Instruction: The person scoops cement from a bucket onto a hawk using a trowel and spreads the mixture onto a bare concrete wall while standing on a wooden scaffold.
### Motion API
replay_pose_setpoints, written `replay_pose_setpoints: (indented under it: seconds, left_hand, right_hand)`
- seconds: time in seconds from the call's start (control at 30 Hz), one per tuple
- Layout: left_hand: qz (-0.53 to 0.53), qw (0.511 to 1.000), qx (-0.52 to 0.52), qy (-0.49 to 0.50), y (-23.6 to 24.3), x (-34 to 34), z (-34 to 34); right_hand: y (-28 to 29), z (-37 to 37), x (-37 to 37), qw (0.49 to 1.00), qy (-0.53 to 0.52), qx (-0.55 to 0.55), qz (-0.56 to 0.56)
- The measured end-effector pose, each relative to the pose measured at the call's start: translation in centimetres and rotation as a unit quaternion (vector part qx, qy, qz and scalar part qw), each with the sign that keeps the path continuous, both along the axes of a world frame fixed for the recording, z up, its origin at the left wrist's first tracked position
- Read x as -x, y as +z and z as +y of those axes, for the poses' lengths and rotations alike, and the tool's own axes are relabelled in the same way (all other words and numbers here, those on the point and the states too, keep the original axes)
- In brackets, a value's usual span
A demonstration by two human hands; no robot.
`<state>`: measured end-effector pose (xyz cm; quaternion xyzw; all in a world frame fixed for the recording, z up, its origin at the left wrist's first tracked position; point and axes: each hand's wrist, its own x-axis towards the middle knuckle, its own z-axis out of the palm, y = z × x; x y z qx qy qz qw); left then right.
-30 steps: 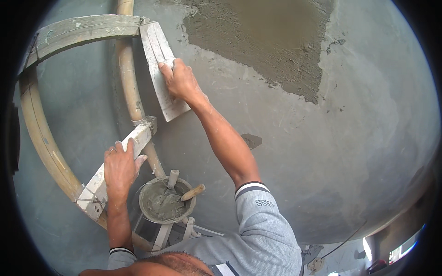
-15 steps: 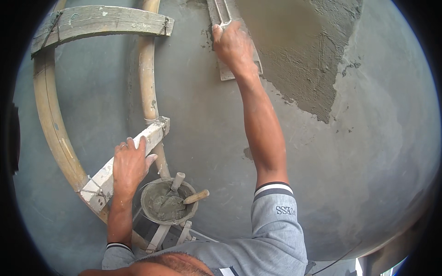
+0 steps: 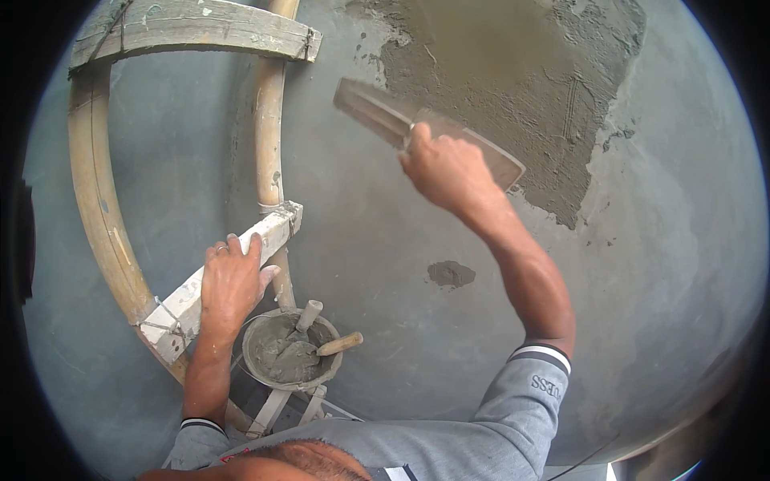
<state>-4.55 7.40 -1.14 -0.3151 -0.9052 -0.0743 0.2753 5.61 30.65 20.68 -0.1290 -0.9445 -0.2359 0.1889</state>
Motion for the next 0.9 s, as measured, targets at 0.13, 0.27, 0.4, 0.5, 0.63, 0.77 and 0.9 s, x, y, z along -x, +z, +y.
replay_pose_setpoints:
  seconds: [0.13,0.27,0.4,0.5,0.63,0.77,0.9]
  left_hand:
    - [0.022,1.000,-0.012,0.001,-0.3,0.1,0.1]
    - [0.007,1.000,-0.008,0.000,0.0,-0.1,0.0]
    - [-0.005,1.000,0.003,0.009,0.0,0.0,-0.3]
    - [0.014,1.000,-0.002,0.000,-0.1,-0.1,0.2]
    - [0.002,1.000,0.006,0.000,0.1,-0.2,0.1]
    - [-0.004,1.000,0.010,0.012,0.0,0.0,-0.4]
    - [-0.016,1.000,0.009,0.006,0.2,0.0,-0.1]
  right_hand:
    - [4.7,-0.7,-1.0,0.994,-0.013,-0.064,0.087]
    - [6.2,-0.3,-0.1,0.994,-0.020,-0.105,0.008]
    - [8.8,1.4,2.4,0.989,0.052,-0.108,0.090]
    - [15.4,6.9,2.9,0.967,0.036,-0.196,0.159]
    - [18.7,3.7,2.2,0.941,0.021,-0.219,0.256]
    - [12.9,-1.2,5.5,0.977,0.074,0.010,0.199]
    - [10.6,-0.5,7.8,0.980,0.129,-0.076,0.135]
